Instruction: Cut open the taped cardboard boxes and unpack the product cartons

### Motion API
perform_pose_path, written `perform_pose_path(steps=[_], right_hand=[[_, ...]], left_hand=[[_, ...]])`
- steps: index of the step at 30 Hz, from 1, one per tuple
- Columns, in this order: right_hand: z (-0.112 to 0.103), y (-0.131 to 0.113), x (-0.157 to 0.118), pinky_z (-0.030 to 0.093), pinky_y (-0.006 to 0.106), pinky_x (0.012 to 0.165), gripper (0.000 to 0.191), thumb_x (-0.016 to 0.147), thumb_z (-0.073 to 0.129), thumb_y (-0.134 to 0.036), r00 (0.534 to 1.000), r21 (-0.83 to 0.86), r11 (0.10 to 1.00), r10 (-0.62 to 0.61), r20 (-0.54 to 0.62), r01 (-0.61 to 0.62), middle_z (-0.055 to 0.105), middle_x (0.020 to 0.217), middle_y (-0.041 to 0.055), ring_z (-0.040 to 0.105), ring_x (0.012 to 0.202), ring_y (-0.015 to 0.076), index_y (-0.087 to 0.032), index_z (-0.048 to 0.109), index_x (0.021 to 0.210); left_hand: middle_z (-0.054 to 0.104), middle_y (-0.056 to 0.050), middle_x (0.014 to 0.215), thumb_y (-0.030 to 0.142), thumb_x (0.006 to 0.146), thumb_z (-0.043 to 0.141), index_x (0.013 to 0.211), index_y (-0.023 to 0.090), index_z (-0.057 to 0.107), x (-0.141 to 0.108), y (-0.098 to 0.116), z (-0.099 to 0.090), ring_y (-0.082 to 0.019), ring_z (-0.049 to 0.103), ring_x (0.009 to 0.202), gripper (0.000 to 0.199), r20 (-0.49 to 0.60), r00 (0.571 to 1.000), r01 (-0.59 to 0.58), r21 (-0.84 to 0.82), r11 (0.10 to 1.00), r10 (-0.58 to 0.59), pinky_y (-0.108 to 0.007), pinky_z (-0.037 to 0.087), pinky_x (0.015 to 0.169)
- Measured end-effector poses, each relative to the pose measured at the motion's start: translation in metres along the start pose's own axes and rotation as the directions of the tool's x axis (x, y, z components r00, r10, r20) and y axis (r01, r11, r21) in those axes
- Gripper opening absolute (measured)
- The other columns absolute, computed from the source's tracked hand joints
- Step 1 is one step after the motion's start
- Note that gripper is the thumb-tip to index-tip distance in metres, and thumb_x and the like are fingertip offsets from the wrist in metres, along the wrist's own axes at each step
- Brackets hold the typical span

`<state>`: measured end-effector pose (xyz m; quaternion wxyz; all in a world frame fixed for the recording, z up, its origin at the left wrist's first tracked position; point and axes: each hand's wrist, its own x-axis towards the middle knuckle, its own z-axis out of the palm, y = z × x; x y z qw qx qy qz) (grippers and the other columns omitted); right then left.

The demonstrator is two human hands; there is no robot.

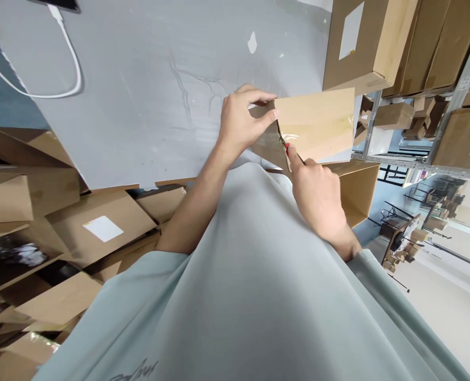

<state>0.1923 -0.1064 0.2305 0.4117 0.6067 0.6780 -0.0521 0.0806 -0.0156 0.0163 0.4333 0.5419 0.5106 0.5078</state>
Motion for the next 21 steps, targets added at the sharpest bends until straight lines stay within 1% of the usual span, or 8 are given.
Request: perform_pose_path(steps=[3,8,12,15,17,18,19,21], right_hand=[[0.009,0.001,0.004,0.066,0.039,0.084,0.074,0.117,0.050,-0.023,1.000,0.023,1.000,-0.001,-0.008,0.001,0.083,0.117,0.0203,0.083,0.093,0.0294,-0.024,0.029,0.187],[0.040,0.017,-0.012,0.063,0.038,0.085,0.065,0.119,0.046,-0.019,0.999,0.085,0.996,-0.026,0.043,0.022,0.085,0.114,0.0163,0.082,0.092,0.0283,-0.028,0.041,0.183],[0.059,0.029,-0.022,0.062,0.038,0.085,0.062,0.120,0.046,-0.023,0.998,0.219,0.974,-0.047,-0.039,0.054,0.086,0.118,0.0130,0.083,0.096,0.0302,-0.032,0.046,0.182],[0.070,0.046,-0.024,0.063,0.038,0.089,0.059,0.120,0.044,-0.028,0.985,0.388,0.914,-0.060,-0.159,0.119,0.087,0.122,0.0115,0.084,0.102,0.0306,-0.031,0.052,0.179],[0.083,0.069,-0.014,0.065,0.038,0.093,0.058,0.121,0.041,-0.035,0.957,0.511,0.845,0.000,-0.291,0.155,0.086,0.132,0.0116,0.084,0.108,0.0303,-0.031,0.055,0.177],[0.092,0.084,-0.003,0.065,0.039,0.096,0.058,0.121,0.040,-0.039,0.931,0.563,0.812,0.071,-0.358,0.154,0.085,0.137,0.0122,0.084,0.113,0.0305,-0.031,0.054,0.177],[0.104,0.101,0.013,0.066,0.041,0.098,0.060,0.121,0.038,-0.043,0.893,0.607,0.783,0.168,-0.416,0.135,0.083,0.142,0.0135,0.084,0.117,0.0313,-0.030,0.053,0.177],[0.132,0.135,0.055,0.067,0.048,0.103,0.065,0.120,0.034,-0.048,0.773,0.677,0.734,0.398,-0.494,0.055,0.079,0.150,0.0175,0.082,0.126,0.0341,-0.025,0.049,0.179]], left_hand=[[0.084,-0.003,0.127,0.057,0.097,0.080,0.122,0.039,0.083,0.000,-0.005,0.002,-0.034,0.081,0.120,0.031,-0.001,1.000,0.006,0.016,1.000,-0.006,-0.054,0.065,0.116],[0.083,-0.005,0.129,0.067,0.100,0.077,0.127,0.037,0.081,-0.002,-0.009,0.007,-0.033,0.080,0.126,0.040,-0.005,1.000,-0.019,0.004,1.000,0.019,-0.051,0.065,0.119],[0.080,-0.007,0.133,0.075,0.103,0.072,0.134,0.036,0.078,-0.008,-0.012,0.010,-0.034,0.079,0.131,0.050,-0.007,0.999,-0.033,0.014,0.999,0.033,-0.052,0.063,0.122],[0.077,-0.009,0.143,0.082,0.105,0.065,0.145,0.036,0.073,-0.019,-0.010,0.012,-0.036,0.074,0.141,0.061,-0.010,0.999,-0.049,0.036,0.998,0.049,-0.055,0.059,0.127],[0.072,-0.012,0.154,0.084,0.105,0.064,0.154,0.034,0.068,-0.030,-0.007,0.016,-0.037,0.067,0.151,0.070,-0.021,0.998,-0.065,0.052,0.997,0.066,-0.056,0.054,0.132],[0.069,-0.013,0.160,0.084,0.105,0.064,0.158,0.033,0.065,-0.035,-0.005,0.019,-0.038,0.064,0.156,0.073,-0.027,0.997,-0.070,0.060,0.996,0.072,-0.056,0.051,0.135],[0.065,-0.014,0.165,0.084,0.106,0.063,0.162,0.032,0.062,-0.041,-0.003,0.022,-0.038,0.060,0.160,0.076,-0.033,0.997,-0.072,0.068,0.995,0.074,-0.056,0.048,0.137],[0.058,-0.015,0.173,0.083,0.108,0.059,0.168,0.032,0.056,-0.048,-0.001,0.029,-0.038,0.053,0.166,0.079,-0.048,0.996,-0.068,0.080,0.994,0.072,-0.057,0.043,0.140]])
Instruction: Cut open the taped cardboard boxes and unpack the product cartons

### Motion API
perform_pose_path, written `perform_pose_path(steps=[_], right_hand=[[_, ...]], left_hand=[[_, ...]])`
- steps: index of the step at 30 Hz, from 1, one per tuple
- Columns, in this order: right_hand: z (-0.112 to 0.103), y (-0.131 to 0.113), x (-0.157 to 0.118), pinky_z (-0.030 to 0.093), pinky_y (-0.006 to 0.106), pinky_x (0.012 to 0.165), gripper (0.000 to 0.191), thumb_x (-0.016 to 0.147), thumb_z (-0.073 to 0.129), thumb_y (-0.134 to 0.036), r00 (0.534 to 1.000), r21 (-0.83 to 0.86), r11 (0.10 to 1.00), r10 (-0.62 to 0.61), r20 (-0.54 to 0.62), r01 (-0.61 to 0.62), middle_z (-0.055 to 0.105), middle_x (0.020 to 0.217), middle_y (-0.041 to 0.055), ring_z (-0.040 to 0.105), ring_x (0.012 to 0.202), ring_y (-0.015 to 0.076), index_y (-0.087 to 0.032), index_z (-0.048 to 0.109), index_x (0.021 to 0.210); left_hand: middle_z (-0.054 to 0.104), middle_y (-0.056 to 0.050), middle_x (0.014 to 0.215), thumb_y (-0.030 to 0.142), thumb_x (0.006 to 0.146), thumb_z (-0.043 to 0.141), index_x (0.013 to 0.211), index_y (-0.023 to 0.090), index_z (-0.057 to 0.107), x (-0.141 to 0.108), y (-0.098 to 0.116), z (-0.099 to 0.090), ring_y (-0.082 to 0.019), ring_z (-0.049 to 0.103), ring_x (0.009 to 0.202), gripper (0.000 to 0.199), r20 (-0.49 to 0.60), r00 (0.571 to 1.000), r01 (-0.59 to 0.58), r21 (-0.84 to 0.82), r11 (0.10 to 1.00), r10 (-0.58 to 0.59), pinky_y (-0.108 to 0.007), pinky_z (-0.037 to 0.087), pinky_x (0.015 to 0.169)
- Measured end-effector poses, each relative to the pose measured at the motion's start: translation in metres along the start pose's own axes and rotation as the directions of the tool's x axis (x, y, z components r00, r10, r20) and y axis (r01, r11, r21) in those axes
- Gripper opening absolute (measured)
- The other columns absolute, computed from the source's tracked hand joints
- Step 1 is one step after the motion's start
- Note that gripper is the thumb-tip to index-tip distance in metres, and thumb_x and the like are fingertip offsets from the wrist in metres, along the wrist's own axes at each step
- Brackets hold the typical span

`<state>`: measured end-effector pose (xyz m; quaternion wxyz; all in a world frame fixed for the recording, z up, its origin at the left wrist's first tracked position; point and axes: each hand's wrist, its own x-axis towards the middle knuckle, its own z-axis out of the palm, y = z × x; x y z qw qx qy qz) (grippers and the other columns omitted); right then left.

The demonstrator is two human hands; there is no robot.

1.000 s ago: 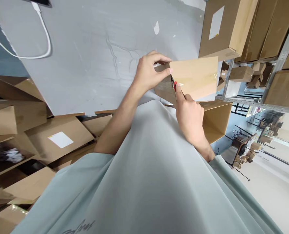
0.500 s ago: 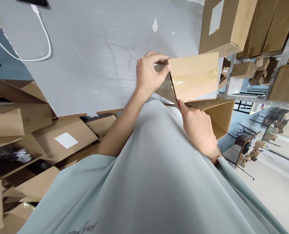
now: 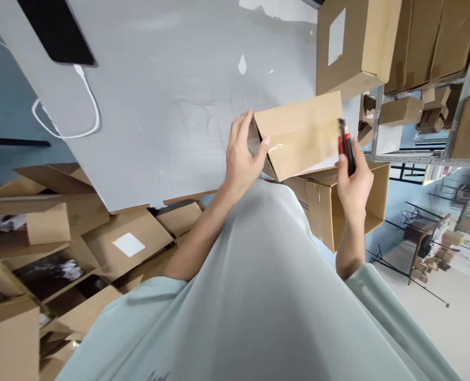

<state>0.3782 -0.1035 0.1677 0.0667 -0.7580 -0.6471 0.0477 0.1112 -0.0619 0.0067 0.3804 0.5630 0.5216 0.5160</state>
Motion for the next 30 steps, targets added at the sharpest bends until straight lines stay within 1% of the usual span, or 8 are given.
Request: perform_pose_path(steps=[2,4,9,12,15,18,23,30], right_hand=[[0.032,0.042,0.035,0.067,0.054,0.106,0.070,0.118,0.037,-0.055,0.979,0.037,0.993,0.116,-0.166,-0.112,0.073,0.156,0.0225,0.080,0.132,0.0375,-0.020,0.050,0.177],[0.064,0.070,0.060,0.070,0.052,0.096,0.073,0.117,0.040,-0.060,0.964,0.194,0.963,0.217,-0.154,-0.186,0.074,0.150,0.0244,0.083,0.118,0.0351,-0.018,0.051,0.175],[0.116,0.066,0.056,0.064,0.034,0.067,0.069,0.117,0.039,-0.065,0.966,0.668,0.725,0.255,-0.035,-0.167,0.073,0.133,0.0140,0.067,0.064,0.0136,-0.025,0.048,0.173],[0.118,0.050,0.036,0.062,0.031,0.066,0.068,0.116,0.045,-0.067,0.976,0.781,0.601,0.214,0.047,-0.170,0.072,0.124,0.0091,0.063,0.063,0.0115,-0.027,0.049,0.170],[0.107,0.047,0.028,0.063,0.031,0.069,0.069,0.116,0.045,-0.065,0.971,0.771,0.590,0.118,0.210,-0.239,0.074,0.131,0.0113,0.064,0.065,0.0121,-0.023,0.048,0.171],[0.097,0.054,0.032,0.067,0.035,0.079,0.068,0.118,0.042,-0.059,0.951,0.692,0.675,0.045,0.306,-0.255,0.074,0.146,0.0172,0.074,0.079,0.0171,-0.021,0.045,0.175],[0.094,0.066,0.049,0.065,0.045,0.109,0.066,0.115,0.046,-0.050,0.963,0.644,0.754,-0.061,0.261,-0.127,0.073,0.157,0.0198,0.077,0.128,0.0281,-0.019,0.047,0.174],[0.091,0.060,0.056,0.060,0.049,0.121,0.064,0.113,0.045,-0.038,0.962,0.588,0.809,-0.149,0.231,-0.016,0.063,0.173,0.0188,0.068,0.152,0.0294,-0.020,0.046,0.174]], left_hand=[[0.054,-0.016,0.178,0.084,0.110,0.054,0.172,0.032,0.052,-0.002,0.000,0.006,-0.038,0.048,0.170,0.081,-0.010,1.000,0.008,0.004,1.000,-0.008,-0.058,0.040,0.142],[0.052,-0.016,0.179,0.086,0.110,0.052,0.173,0.032,0.050,0.004,-0.002,0.009,-0.038,0.046,0.172,0.083,-0.008,1.000,0.023,0.007,1.000,-0.023,-0.058,0.038,0.143],[0.054,-0.010,0.180,0.087,0.109,0.050,0.172,0.037,0.053,0.032,-0.010,-0.005,-0.035,0.048,0.171,0.080,-0.030,0.995,0.093,0.059,0.994,-0.091,-0.054,0.039,0.144],[0.058,-0.006,0.177,0.080,0.110,0.056,0.170,0.039,0.056,0.045,-0.005,-0.019,-0.034,0.049,0.171,0.072,-0.116,0.987,0.134,0.195,0.972,-0.112,-0.055,0.036,0.146],[0.056,-0.005,0.179,0.071,0.111,0.062,0.172,0.040,0.053,0.051,0.018,-0.013,-0.035,0.041,0.175,0.069,-0.184,0.982,0.100,0.376,0.921,-0.032,-0.059,0.028,0.150],[0.055,-0.005,0.180,0.069,0.113,0.059,0.169,0.042,0.056,0.057,0.051,0.026,-0.036,0.034,0.178,0.063,-0.064,0.997,0.000,0.443,0.896,0.032,-0.064,0.021,0.151],[0.067,-0.006,0.168,0.073,0.112,0.056,0.152,0.040,0.070,0.073,0.085,0.107,-0.039,0.045,0.172,0.054,0.242,0.970,-0.132,0.485,0.865,0.012,-0.074,0.018,0.148],[0.063,-0.005,0.173,0.075,0.112,0.053,0.148,0.042,0.072,0.079,0.072,0.120,-0.038,0.044,0.173,0.052,0.294,0.956,-0.148,0.553,0.820,-0.025,-0.074,0.020,0.146]])
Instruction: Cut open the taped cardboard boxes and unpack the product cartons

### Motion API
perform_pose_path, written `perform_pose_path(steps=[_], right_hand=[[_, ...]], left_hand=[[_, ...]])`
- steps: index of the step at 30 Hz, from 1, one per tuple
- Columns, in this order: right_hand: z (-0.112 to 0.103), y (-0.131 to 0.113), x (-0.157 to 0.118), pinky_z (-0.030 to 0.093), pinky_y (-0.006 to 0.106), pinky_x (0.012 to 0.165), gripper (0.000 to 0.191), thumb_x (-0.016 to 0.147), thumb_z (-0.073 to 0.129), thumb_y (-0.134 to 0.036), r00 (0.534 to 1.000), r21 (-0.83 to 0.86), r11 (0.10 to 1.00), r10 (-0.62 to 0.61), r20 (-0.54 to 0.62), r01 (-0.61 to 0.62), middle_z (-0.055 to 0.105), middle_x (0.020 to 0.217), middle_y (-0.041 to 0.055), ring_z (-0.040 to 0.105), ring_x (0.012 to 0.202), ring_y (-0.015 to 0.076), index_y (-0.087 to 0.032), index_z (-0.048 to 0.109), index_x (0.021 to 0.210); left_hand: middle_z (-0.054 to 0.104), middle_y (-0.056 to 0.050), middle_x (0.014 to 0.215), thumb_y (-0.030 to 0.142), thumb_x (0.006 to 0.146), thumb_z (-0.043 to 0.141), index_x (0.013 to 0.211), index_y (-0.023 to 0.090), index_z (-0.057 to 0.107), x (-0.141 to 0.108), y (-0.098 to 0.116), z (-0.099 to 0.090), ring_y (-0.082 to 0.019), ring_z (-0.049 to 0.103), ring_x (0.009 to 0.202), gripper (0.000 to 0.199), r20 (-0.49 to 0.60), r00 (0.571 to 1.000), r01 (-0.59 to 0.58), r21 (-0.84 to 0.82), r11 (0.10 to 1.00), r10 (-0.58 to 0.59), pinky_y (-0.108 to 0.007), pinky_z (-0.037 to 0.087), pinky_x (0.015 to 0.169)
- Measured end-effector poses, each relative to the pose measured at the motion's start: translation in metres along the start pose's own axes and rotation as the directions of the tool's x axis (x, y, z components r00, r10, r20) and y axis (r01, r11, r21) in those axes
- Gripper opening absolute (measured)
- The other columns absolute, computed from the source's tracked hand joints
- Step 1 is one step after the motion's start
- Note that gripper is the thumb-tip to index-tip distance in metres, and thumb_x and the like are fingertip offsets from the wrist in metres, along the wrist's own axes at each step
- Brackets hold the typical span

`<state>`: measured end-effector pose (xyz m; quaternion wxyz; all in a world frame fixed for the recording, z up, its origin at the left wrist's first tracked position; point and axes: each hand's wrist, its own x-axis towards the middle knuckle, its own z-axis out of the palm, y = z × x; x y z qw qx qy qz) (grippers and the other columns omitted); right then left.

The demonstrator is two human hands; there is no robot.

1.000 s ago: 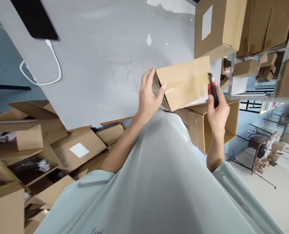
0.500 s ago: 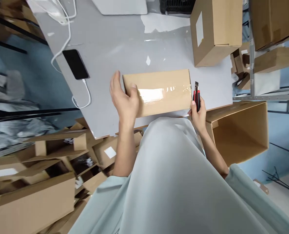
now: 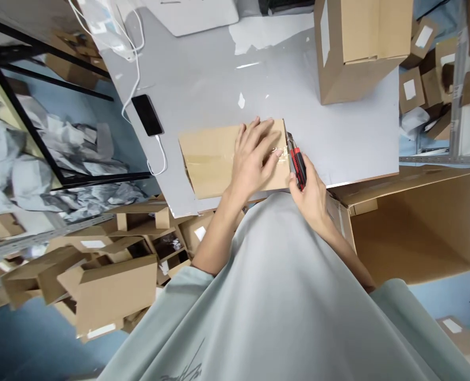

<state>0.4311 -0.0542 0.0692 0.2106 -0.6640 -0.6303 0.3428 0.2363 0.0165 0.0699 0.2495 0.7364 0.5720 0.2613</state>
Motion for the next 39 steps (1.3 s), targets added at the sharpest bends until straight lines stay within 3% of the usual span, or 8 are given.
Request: perform_pose_path(steps=[7,14,22,29,34,39], right_hand=[[-0.020,-0.012,-0.015,0.057,0.051,0.125,0.064,0.121,0.029,-0.039,0.998,-0.065,0.997,0.031,0.056,-0.028,0.066,0.169,0.0190,0.062,0.160,0.0302,-0.019,0.042,0.181],[-0.026,-0.022,-0.025,0.056,0.049,0.128,0.063,0.121,0.032,-0.039,0.998,-0.068,0.997,0.029,0.056,-0.025,0.060,0.177,0.0155,0.060,0.163,0.0287,-0.018,0.046,0.178],[-0.026,-0.067,-0.032,0.065,0.043,0.106,0.065,0.120,0.031,-0.028,0.966,-0.350,0.917,0.241,0.096,-0.194,0.075,0.155,0.0195,0.079,0.132,0.0332,-0.014,0.038,0.183],[-0.038,-0.115,-0.028,0.065,0.043,0.097,0.068,0.118,0.033,-0.019,0.931,-0.553,0.801,0.346,0.116,-0.229,0.080,0.137,0.0221,0.084,0.110,0.0325,-0.012,0.032,0.185],[-0.030,-0.123,-0.010,0.065,0.046,0.099,0.067,0.120,0.034,-0.024,0.937,-0.598,0.773,0.335,0.101,-0.212,0.080,0.128,0.0269,0.083,0.114,0.0352,-0.006,0.030,0.184],[-0.024,-0.129,-0.026,0.067,0.044,0.089,0.066,0.118,0.030,-0.019,0.927,-0.613,0.747,0.370,0.061,-0.258,0.083,0.112,0.0253,0.085,0.103,0.0350,-0.004,0.034,0.182]], left_hand=[[0.063,-0.004,0.174,0.074,0.111,0.055,0.148,0.043,0.072,-0.005,-0.009,0.005,-0.038,0.043,0.174,0.051,-0.025,0.999,-0.028,-0.010,1.000,0.028,-0.074,0.019,0.147],[0.059,-0.002,0.177,0.073,0.112,0.055,0.151,0.046,0.071,-0.006,-0.010,0.007,-0.038,0.037,0.177,0.051,-0.008,1.000,-0.028,-0.089,0.996,0.028,-0.074,0.011,0.149],[0.057,-0.002,0.179,0.074,0.112,0.054,0.153,0.044,0.070,-0.006,-0.014,0.013,-0.037,0.031,0.179,0.053,-0.017,0.998,-0.065,-0.205,0.977,0.063,-0.071,0.009,0.150],[0.057,-0.003,0.179,0.074,0.113,0.051,0.155,0.042,0.069,-0.009,-0.013,0.014,-0.037,0.032,0.179,0.056,-0.016,0.996,-0.094,-0.254,0.963,0.093,-0.073,0.006,0.150],[0.058,-0.005,0.178,0.075,0.113,0.048,0.155,0.040,0.068,-0.010,-0.013,0.018,-0.036,0.031,0.180,0.058,-0.023,0.993,-0.117,-0.282,0.952,0.115,-0.070,0.009,0.150],[0.055,-0.005,0.180,0.071,0.115,0.047,0.151,0.038,0.070,-0.021,-0.003,0.019,-0.037,0.031,0.179,0.054,0.026,0.993,-0.099,-0.310,0.945,0.112,-0.074,0.006,0.149]])
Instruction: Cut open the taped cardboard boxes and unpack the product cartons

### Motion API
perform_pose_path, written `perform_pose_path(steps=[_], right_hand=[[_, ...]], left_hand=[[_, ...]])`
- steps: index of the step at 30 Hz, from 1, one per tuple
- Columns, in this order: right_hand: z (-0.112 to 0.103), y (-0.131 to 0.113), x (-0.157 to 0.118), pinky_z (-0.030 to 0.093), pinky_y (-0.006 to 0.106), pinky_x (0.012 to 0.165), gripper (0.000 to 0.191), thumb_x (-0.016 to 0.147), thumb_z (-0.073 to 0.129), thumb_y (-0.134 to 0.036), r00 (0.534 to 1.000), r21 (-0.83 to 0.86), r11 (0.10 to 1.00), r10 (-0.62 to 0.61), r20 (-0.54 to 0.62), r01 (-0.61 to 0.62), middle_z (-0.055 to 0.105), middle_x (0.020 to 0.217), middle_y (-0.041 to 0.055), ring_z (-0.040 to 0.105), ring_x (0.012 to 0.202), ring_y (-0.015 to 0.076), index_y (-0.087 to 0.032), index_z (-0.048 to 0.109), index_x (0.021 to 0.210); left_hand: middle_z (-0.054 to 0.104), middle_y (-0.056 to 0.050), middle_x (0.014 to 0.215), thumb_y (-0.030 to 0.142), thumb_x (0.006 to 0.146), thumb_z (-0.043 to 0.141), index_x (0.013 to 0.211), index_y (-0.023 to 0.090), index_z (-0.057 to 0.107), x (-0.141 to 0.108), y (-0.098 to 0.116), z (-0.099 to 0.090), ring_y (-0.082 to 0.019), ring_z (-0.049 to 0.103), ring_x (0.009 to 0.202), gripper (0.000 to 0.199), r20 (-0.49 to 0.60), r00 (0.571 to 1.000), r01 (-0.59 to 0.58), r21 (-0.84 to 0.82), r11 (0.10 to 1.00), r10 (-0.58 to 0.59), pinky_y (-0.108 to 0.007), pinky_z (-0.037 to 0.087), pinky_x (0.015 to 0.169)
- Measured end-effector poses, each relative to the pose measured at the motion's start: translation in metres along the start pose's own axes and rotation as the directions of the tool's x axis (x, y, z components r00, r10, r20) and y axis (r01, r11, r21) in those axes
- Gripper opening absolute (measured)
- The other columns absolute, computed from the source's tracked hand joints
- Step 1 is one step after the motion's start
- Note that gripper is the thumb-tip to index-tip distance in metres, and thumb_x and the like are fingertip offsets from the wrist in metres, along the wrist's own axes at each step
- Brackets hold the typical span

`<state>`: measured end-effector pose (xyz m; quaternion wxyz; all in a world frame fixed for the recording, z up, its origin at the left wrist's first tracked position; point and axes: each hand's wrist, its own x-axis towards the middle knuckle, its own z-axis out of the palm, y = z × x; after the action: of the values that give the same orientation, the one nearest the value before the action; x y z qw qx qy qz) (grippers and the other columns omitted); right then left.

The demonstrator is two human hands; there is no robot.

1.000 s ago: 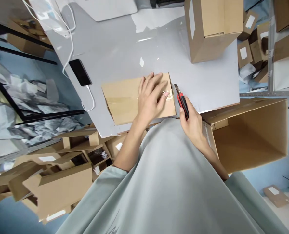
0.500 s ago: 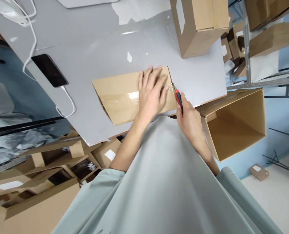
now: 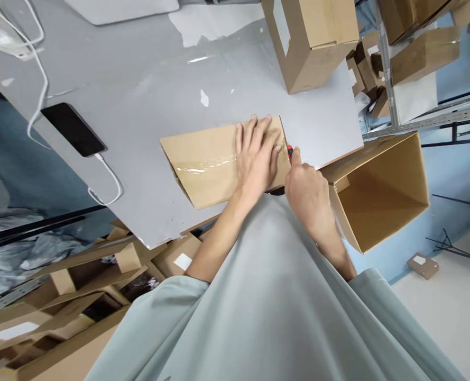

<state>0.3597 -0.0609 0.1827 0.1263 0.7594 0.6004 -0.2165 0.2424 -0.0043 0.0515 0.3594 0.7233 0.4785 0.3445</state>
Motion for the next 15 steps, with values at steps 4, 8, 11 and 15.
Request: perform_pose_path(steps=[4,8,11,15], right_hand=[[0.000,0.007,-0.020,0.066,0.044,0.089,0.066,0.118,0.034,-0.017,0.998,0.005,0.998,0.056,0.034,-0.056,0.084,0.108,0.0201,0.085,0.099,0.0334,-0.009,0.035,0.183],[0.002,0.020,-0.032,0.063,0.042,0.089,0.067,0.118,0.037,-0.021,0.995,0.070,0.993,0.094,0.023,-0.095,0.085,0.114,0.0174,0.083,0.097,0.0322,-0.015,0.034,0.185],[0.007,0.027,-0.035,0.062,0.039,0.086,0.067,0.119,0.036,-0.024,0.994,0.116,0.988,0.103,-0.031,-0.099,0.085,0.119,0.0163,0.082,0.095,0.0307,-0.018,0.035,0.186],[0.009,0.024,-0.028,0.061,0.036,0.084,0.066,0.120,0.035,-0.024,0.998,0.116,0.991,0.070,-0.009,-0.068,0.086,0.119,0.0142,0.082,0.095,0.0289,-0.017,0.033,0.186]], left_hand=[[0.053,-0.001,0.182,0.070,0.118,0.039,0.150,0.036,0.070,-0.008,0.003,0.004,-0.034,0.028,0.181,0.056,0.012,1.000,0.002,0.069,0.998,-0.003,-0.070,0.001,0.151],[0.048,0.003,0.185,0.072,0.116,0.042,0.151,0.042,0.070,0.000,-0.008,0.001,-0.034,0.015,0.184,0.054,-0.019,1.000,0.006,0.044,0.999,-0.005,-0.071,-0.003,0.151],[0.049,0.004,0.183,0.072,0.115,0.045,0.153,0.047,0.068,0.009,-0.018,-0.001,-0.032,0.011,0.184,0.051,-0.025,1.000,-0.019,0.021,1.000,0.020,-0.072,-0.005,0.151],[0.051,0.004,0.182,0.071,0.115,0.047,0.154,0.048,0.068,0.012,-0.016,-0.004,-0.033,0.013,0.184,0.050,-0.018,1.000,-0.015,0.020,1.000,0.016,-0.072,-0.007,0.150]])
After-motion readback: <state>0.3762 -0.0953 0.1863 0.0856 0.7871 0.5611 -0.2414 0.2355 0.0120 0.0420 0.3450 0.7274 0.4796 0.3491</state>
